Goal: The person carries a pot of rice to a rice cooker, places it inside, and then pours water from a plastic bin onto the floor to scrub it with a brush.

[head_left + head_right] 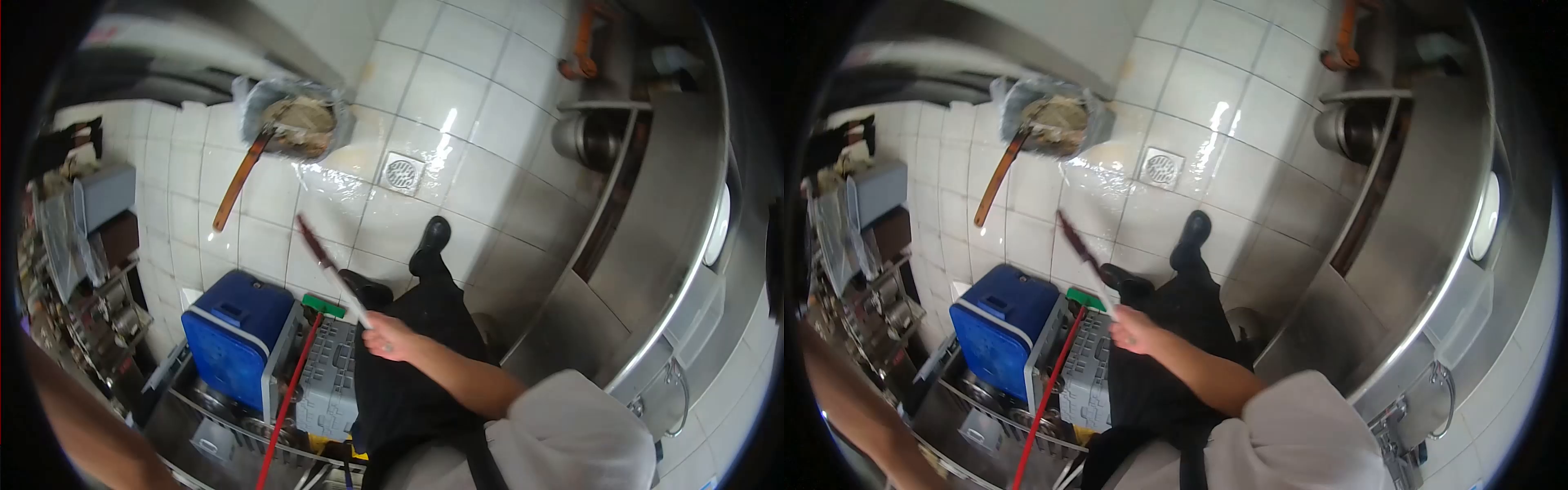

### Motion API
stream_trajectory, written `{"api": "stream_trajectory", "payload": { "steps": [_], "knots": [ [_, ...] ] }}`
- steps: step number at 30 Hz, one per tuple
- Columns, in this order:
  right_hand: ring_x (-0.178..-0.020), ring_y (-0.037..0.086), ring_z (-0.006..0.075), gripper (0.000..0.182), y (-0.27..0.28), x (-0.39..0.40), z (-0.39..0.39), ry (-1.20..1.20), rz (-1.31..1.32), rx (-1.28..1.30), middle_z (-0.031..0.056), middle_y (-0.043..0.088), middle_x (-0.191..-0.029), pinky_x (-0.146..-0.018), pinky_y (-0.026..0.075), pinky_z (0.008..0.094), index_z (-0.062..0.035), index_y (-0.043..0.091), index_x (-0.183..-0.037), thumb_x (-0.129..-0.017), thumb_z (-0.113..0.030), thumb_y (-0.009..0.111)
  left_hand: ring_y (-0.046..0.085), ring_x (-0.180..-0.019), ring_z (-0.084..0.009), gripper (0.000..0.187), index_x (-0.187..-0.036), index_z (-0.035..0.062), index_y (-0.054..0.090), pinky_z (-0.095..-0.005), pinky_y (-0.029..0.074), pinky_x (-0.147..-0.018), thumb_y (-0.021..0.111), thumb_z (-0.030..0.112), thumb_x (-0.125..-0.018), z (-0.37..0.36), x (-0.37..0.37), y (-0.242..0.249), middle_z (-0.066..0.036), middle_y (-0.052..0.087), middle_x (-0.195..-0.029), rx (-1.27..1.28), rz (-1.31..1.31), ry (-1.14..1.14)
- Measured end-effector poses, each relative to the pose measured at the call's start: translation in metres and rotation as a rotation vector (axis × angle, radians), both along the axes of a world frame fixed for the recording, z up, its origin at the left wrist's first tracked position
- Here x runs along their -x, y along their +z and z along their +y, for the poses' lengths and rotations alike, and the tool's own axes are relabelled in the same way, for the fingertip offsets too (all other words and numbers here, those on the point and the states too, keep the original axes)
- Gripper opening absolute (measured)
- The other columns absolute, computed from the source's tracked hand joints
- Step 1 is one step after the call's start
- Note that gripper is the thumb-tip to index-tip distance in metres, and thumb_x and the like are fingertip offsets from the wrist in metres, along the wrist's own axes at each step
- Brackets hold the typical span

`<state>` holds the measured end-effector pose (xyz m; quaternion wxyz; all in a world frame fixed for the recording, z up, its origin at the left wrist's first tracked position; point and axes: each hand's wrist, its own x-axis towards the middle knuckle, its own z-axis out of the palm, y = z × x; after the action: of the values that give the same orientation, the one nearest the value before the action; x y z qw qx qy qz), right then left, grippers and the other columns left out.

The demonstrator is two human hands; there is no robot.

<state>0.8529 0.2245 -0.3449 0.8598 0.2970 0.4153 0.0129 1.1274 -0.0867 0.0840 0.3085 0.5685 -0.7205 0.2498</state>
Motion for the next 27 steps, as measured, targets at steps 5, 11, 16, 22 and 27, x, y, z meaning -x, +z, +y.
{"api": "stream_trajectory", "payload": {
  "steps": [5,11,16,22,27],
  "knots": [
    [-0.043,0.042,0.0082,0.024,-0.141,-0.231,0.081,0.024,-0.094,-0.18,-0.0018,0.04,-0.053,-0.044,0.036,0.0256,-0.0112,0.043,-0.068,-0.087,-0.008,0.058,0.06,-0.111,-0.0238,0.061,-0.139,-0.0037,0.04,-0.0361,0.047,-0.098,0.067,0.009,-0.086,0.245,-0.012,-0.205,-0.018,0.055,-0.13,-1.257,0.693,0.32],
    [-0.044,0.04,0.0102,0.021,-0.162,-0.185,0.009,-0.158,0.36,-0.19,-0.0018,0.042,-0.059,-0.039,0.034,0.0205,-0.0114,0.044,-0.07,-0.087,-0.009,0.055,0.042,-0.132,-0.0368,0.085,-0.139,-0.0078,0.037,-0.0395,0.034,-0.108,0.064,0.051,-0.085,0.693,0.042,-0.4,-0.029,0.044,-0.139,-1.646,1.336,0.956],
    [-0.041,0.037,0.0122,0.025,-0.098,-0.197,0.08,-0.029,0.063,0.187,-0.0041,0.034,-0.051,-0.037,0.032,0.0264,-0.0173,0.041,-0.068,-0.091,-0.015,0.052,0.046,-0.127,-0.0304,0.088,-0.143,-0.0049,0.033,-0.036,0.034,-0.109,0.058,0.058,-0.087,0.739,0.058,-0.376,-0.02,0.044,-0.143,-1.046,3.076,0.895],
    [-0.041,0.034,0.0118,0.01,-0.052,-0.398,0.161,0.021,0.064,0.107,-0.0025,0.035,-0.054,-0.038,0.028,0.0264,-0.0099,0.05,-0.083,-0.091,-0.013,0.057,0.053,-0.119,-0.027,0.078,-0.139,-0.0057,0.037,-0.0324,0.042,-0.1,0.07,0.039,-0.085,0.717,0.011,-0.37,-0.019,0.052,-0.132,-1.344,2.333,1.03],
    [-0.045,0.051,0.0103,0.017,-0.208,-0.618,0.154,-0.373,-0.511,-0.064,0.0009,0.05,-0.055,-0.043,0.044,0.0231,-0.0117,0.048,-0.068,-0.08,-0.01,0.06,0.054,-0.117,-0.0261,0.073,-0.136,-0.0051,0.041,-0.0318,0.042,-0.099,0.07,0.037,-0.085,0.749,-0.001,-0.386,-0.018,0.055,-0.128,-1.293,2.351,1.103]
  ]
}}
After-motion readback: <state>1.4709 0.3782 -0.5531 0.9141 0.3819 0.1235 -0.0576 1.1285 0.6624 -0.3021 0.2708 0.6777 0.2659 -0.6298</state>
